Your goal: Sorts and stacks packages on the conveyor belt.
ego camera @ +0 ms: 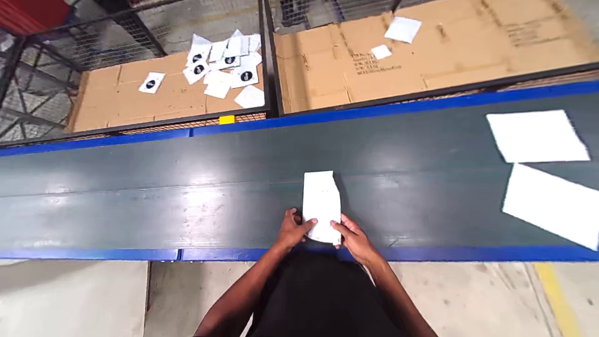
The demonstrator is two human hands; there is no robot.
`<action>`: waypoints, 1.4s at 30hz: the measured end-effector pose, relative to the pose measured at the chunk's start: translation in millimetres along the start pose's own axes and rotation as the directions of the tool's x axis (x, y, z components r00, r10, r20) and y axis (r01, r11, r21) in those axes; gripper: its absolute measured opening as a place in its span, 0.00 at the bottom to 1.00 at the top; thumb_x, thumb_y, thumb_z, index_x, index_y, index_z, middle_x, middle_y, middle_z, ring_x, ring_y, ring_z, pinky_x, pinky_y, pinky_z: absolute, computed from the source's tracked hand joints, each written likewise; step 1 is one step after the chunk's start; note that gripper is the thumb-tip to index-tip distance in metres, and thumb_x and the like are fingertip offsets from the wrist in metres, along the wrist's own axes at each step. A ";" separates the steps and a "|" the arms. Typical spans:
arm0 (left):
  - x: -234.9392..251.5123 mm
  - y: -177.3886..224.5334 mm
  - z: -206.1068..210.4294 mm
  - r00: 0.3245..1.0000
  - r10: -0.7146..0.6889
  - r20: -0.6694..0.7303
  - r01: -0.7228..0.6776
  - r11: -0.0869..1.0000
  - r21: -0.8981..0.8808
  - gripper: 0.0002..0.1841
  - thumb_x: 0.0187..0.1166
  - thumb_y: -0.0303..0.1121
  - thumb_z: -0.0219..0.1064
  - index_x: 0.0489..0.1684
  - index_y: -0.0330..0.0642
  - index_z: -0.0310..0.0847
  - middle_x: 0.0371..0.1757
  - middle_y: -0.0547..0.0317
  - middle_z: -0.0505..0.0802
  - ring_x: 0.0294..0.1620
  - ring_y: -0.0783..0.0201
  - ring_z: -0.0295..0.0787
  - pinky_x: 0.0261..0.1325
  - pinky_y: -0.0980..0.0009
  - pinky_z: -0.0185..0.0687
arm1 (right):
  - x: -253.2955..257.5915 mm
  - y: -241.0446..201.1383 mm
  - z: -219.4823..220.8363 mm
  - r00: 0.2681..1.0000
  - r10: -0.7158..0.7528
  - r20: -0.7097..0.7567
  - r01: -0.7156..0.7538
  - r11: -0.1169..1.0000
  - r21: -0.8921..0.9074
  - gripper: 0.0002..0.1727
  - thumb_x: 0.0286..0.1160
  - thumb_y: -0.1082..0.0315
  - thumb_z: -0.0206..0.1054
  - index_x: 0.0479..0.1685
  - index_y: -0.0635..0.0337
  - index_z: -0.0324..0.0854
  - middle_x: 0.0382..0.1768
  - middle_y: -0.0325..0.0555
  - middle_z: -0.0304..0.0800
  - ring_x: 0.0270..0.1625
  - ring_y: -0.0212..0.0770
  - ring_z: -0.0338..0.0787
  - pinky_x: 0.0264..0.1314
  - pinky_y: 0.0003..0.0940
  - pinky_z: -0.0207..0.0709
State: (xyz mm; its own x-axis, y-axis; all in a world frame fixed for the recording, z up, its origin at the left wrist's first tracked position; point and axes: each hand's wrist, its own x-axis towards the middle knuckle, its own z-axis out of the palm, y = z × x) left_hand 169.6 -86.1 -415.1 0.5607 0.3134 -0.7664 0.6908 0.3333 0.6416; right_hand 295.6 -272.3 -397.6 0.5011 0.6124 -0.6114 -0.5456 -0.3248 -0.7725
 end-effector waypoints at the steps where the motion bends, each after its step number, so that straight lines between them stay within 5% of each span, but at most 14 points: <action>1: -2.2 -0.4 -12.3 0.997 -0.028 0.066 0.035 0.994 -0.105 0.41 0.69 0.49 0.81 0.78 0.38 0.68 0.48 0.43 0.91 0.30 0.57 0.91 0.30 0.61 0.91 | -2.2 -9.3 3.5 0.994 0.012 0.106 -0.020 0.997 0.070 0.18 0.91 0.63 0.55 0.73 0.57 0.73 0.44 0.50 0.93 0.32 0.41 0.92 0.26 0.35 0.87; 3: 1.0 2.5 -32.2 0.951 -0.029 0.308 0.105 0.966 -0.234 0.21 0.80 0.48 0.72 0.59 0.42 0.83 0.26 0.56 0.88 0.15 0.68 0.79 0.19 0.72 0.78 | 0.5 -28.3 3.2 0.966 0.011 0.258 -0.036 0.995 0.093 0.18 0.90 0.63 0.56 0.74 0.55 0.73 0.45 0.50 0.93 0.33 0.41 0.92 0.27 0.34 0.86; 5: 3.5 14.0 -51.0 0.927 0.036 0.373 0.066 0.964 -0.257 0.14 0.83 0.45 0.69 0.52 0.44 0.86 0.23 0.61 0.88 0.13 0.73 0.75 0.16 0.77 0.72 | 9.0 -44.3 4.4 0.941 -0.027 0.337 0.016 0.999 0.035 0.20 0.89 0.61 0.58 0.75 0.54 0.72 0.46 0.51 0.93 0.34 0.42 0.93 0.29 0.36 0.88; 8: -12.5 70.8 -91.5 0.964 0.266 0.024 -0.256 0.945 -0.202 0.15 0.85 0.38 0.66 0.62 0.39 0.83 0.45 0.57 0.97 0.41 0.67 0.94 0.47 0.65 0.93 | 19.2 -64.1 3.6 0.936 -0.152 0.318 0.211 0.964 -0.161 0.25 0.87 0.57 0.64 0.78 0.57 0.70 0.48 0.49 0.91 0.38 0.43 0.92 0.39 0.41 0.90; 11: 25.9 151.3 -127.2 0.847 0.511 -0.148 -0.531 0.821 -0.208 0.23 0.90 0.44 0.57 0.77 0.41 0.68 0.62 0.54 0.90 0.60 0.57 0.91 0.64 0.51 0.88 | 6.9 -64.3 -33.5 0.939 -0.254 0.231 0.313 0.910 -0.271 0.25 0.85 0.57 0.66 0.76 0.60 0.73 0.50 0.52 0.91 0.42 0.43 0.93 0.45 0.42 0.91; 14: 79.8 200.2 -157.2 0.887 0.418 -0.199 -0.462 0.779 -0.424 0.43 0.87 0.68 0.43 0.89 0.41 0.45 0.80 0.40 0.76 0.75 0.44 0.83 0.75 0.46 0.82 | 3.0 -59.9 -73.4 0.938 -0.274 0.213 0.333 0.882 -0.332 0.22 0.85 0.59 0.67 0.69 0.64 0.77 0.51 0.55 0.90 0.43 0.42 0.93 0.48 0.40 0.90; 18: 92.9 196.9 -72.9 0.914 0.372 -0.164 -0.404 0.874 -0.269 0.29 0.89 0.62 0.47 0.71 0.49 0.72 0.62 0.58 0.90 0.62 0.53 0.91 0.65 0.48 0.87 | 6.3 -46.3 -157.8 0.907 -0.401 -0.127 0.285 0.808 -0.516 0.25 0.80 0.52 0.69 0.67 0.61 0.81 0.58 0.49 0.91 0.56 0.39 0.92 0.63 0.40 0.87; 22: 81.3 131.0 55.4 0.941 0.327 0.090 -0.326 0.945 -0.029 0.21 0.92 0.40 0.55 0.74 0.35 0.70 0.59 0.46 0.92 0.52 0.49 0.95 0.52 0.48 0.94 | 41.3 -63.7 -264.3 0.779 -0.404 -0.479 0.006 0.769 -0.639 0.36 0.78 0.45 0.68 0.78 0.61 0.75 0.74 0.59 0.81 0.75 0.52 0.83 0.80 0.52 0.75; 26: 63.7 81.2 129.8 0.916 0.305 0.262 -0.371 0.892 0.259 0.30 0.81 0.46 0.71 0.75 0.35 0.73 0.59 0.46 0.92 0.50 0.54 0.95 0.49 0.53 0.95 | 89.4 -105.7 -320.7 0.644 -0.461 -0.611 -0.153 0.704 -0.693 0.43 0.72 0.42 0.73 0.82 0.64 0.70 0.77 0.66 0.76 0.78 0.64 0.78 0.79 0.63 0.73; 29: 67.3 73.5 140.3 0.914 0.318 0.253 -0.389 0.863 0.322 0.32 0.79 0.50 0.71 0.75 0.37 0.74 0.59 0.50 0.93 0.50 0.58 0.95 0.50 0.55 0.95 | 129.9 -118.0 -313.8 0.671 -0.364 -0.646 -0.355 0.608 -0.710 0.66 0.54 0.25 0.74 0.87 0.67 0.61 0.80 0.70 0.70 0.82 0.69 0.70 0.77 0.71 0.69; 32: 80.0 75.9 130.9 0.905 0.381 0.190 -0.426 0.829 0.361 0.34 0.78 0.52 0.71 0.74 0.35 0.74 0.59 0.48 0.92 0.54 0.60 0.93 0.58 0.58 0.91 | 150.8 -115.3 -271.7 0.685 -0.347 -0.641 -0.442 0.502 -0.744 0.70 0.43 0.23 0.79 0.84 0.69 0.63 0.79 0.72 0.67 0.82 0.73 0.66 0.71 0.76 0.66; 36: 92.7 79.9 103.5 0.898 0.426 0.112 -0.434 0.811 0.392 0.33 0.78 0.52 0.70 0.73 0.34 0.75 0.60 0.45 0.92 0.57 0.59 0.93 0.62 0.59 0.89 | 164.3 -102.3 -233.5 0.722 -0.299 -0.624 -0.306 0.671 -0.675 0.58 0.54 0.40 0.84 0.81 0.69 0.61 0.66 0.70 0.81 0.69 0.69 0.82 0.65 0.71 0.75; 39: 98.5 90.6 80.8 0.872 0.481 0.088 -0.469 0.772 0.429 0.34 0.79 0.53 0.69 0.73 0.33 0.75 0.66 0.44 0.88 0.64 0.59 0.89 0.64 0.60 0.88 | 168.1 -96.3 -221.5 0.812 -0.331 -0.480 -0.078 0.754 -0.652 0.38 0.75 0.55 0.72 0.81 0.64 0.64 0.53 0.64 0.89 0.56 0.62 0.90 0.61 0.64 0.82; 42: 100.9 118.5 57.7 0.847 0.532 0.001 -0.492 0.783 0.381 0.40 0.75 0.55 0.73 0.79 0.34 0.69 0.77 0.41 0.80 0.76 0.55 0.81 0.69 0.57 0.87 | 154.8 -118.6 -194.7 0.856 -0.443 -0.268 0.219 0.779 -0.588 0.27 0.80 0.65 0.67 0.78 0.61 0.71 0.51 0.55 0.90 0.52 0.48 0.91 0.60 0.49 0.86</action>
State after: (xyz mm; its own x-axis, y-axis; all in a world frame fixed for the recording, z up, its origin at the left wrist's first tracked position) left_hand 334.4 -66.3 -418.1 0.8427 0.4416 -0.3079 0.4386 -0.2317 0.8683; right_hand 568.6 -279.3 -433.9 0.8503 0.4749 -0.2269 0.0796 -0.5422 -0.8365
